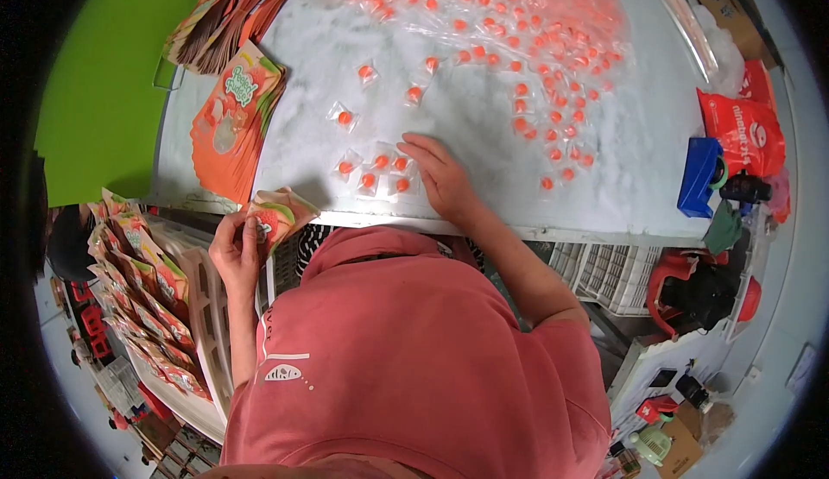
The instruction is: Manually placing individual wrapped candy pieces into larger branded retail bags at a factory workbench.
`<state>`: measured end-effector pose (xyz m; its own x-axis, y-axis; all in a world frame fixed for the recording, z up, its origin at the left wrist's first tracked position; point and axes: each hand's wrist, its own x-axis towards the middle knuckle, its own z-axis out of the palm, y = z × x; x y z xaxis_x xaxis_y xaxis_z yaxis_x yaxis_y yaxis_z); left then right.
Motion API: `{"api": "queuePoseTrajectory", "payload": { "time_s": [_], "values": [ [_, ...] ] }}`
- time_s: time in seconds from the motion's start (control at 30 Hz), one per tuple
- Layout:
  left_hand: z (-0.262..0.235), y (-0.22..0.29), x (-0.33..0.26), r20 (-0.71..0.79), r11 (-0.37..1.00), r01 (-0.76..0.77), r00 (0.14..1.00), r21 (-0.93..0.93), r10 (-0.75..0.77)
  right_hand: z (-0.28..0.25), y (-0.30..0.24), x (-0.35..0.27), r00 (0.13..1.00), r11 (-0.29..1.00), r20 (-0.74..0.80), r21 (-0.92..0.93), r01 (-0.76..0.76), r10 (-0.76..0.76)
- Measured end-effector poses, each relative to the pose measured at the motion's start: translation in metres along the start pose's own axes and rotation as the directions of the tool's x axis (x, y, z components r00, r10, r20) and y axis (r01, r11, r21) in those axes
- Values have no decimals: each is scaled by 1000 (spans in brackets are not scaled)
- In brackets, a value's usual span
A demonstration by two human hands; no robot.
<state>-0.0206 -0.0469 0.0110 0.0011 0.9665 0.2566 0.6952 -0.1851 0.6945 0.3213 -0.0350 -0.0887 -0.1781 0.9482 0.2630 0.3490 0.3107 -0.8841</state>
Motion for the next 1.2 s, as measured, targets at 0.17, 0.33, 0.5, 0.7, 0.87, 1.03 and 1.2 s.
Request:
{"api": "queuePoseTrajectory", "payload": {
  "time_s": [0.17,0.33,0.5,0.7,0.87,1.03,1.2],
  "values": [
    [-4,-10,-3,21,999,14,1000,53,-15,6,-12,-3,999,999,28,-42,-29,30],
    [-1,-9,-4,14,999,-32,999,36,31,36,-23,17,978,914,159,-361,184,-134],
    [-3,-9,-6,12,999,-24,1000,46,23,80,-15,45,931,776,271,-522,355,-244],
    [-8,-12,-12,-8,999,38,999,-11,-38,78,-16,68,939,879,91,-330,343,-332],
    [-11,-8,-8,2,997,76,997,12,-76,-3,46,84,915,773,-255,-629,89,-314],
    [-6,-19,-8,-15,997,67,998,-41,-68,-56,70,91,958,503,-149,-864,-6,-245],
    [-3,-13,-5,-10,1000,-15,1000,-8,15,-35,61,75,963,480,-11,-868,124,-269]
  ]
}}
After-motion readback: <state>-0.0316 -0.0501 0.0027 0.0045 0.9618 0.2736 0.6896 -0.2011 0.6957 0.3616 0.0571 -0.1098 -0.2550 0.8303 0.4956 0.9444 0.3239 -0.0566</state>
